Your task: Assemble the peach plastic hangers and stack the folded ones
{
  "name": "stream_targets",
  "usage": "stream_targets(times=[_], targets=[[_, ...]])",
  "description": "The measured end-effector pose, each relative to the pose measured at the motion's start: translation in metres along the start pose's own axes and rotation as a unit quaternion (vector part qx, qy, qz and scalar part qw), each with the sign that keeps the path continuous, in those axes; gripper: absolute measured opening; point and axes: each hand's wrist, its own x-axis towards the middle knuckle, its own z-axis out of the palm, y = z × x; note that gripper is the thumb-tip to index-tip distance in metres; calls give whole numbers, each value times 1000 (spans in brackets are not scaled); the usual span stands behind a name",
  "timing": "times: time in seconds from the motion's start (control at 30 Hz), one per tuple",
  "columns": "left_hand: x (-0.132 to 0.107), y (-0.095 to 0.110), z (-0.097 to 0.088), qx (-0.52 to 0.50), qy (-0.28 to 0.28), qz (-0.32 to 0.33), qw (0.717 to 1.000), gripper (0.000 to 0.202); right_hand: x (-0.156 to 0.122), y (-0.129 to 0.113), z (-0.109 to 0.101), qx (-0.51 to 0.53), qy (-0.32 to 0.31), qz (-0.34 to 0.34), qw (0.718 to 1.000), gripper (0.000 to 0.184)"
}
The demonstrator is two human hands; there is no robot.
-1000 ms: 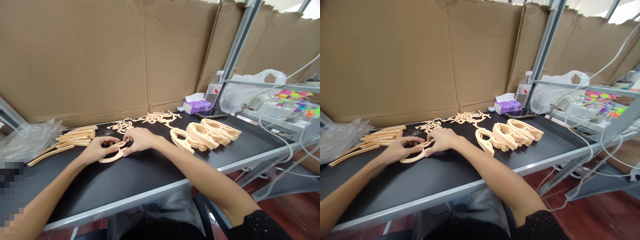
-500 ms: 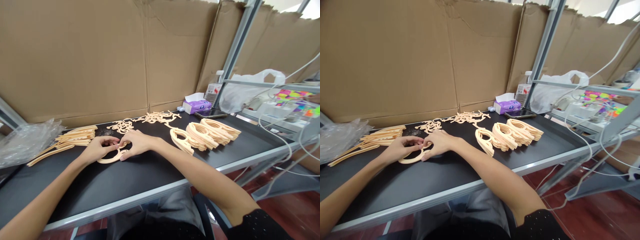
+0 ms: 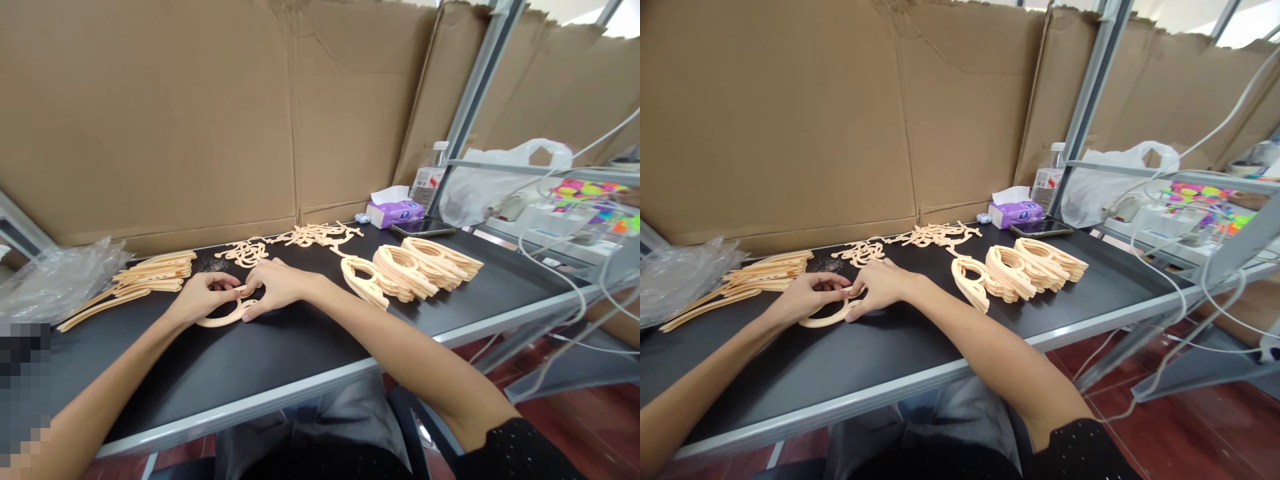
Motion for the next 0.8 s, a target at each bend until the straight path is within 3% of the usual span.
stream_targets(times=[0.2, 0.37, 0.53, 0.8], targets=[[0, 1, 2, 3, 2, -6, 1000, 47, -1, -4, -3, -14, -7, 6, 1000, 41], [-1, 4, -5, -46, -12, -41, 998, 50, 1, 0, 0, -5, 4, -3, 1000, 49], [2, -5, -12, -81, 56, -54, 994, 46, 0, -3, 0, -9, 14, 8, 1000, 48], [1, -9, -14, -98, 113, -50, 987, 57, -2, -5, -5, -66, 55, 20, 996, 49]])
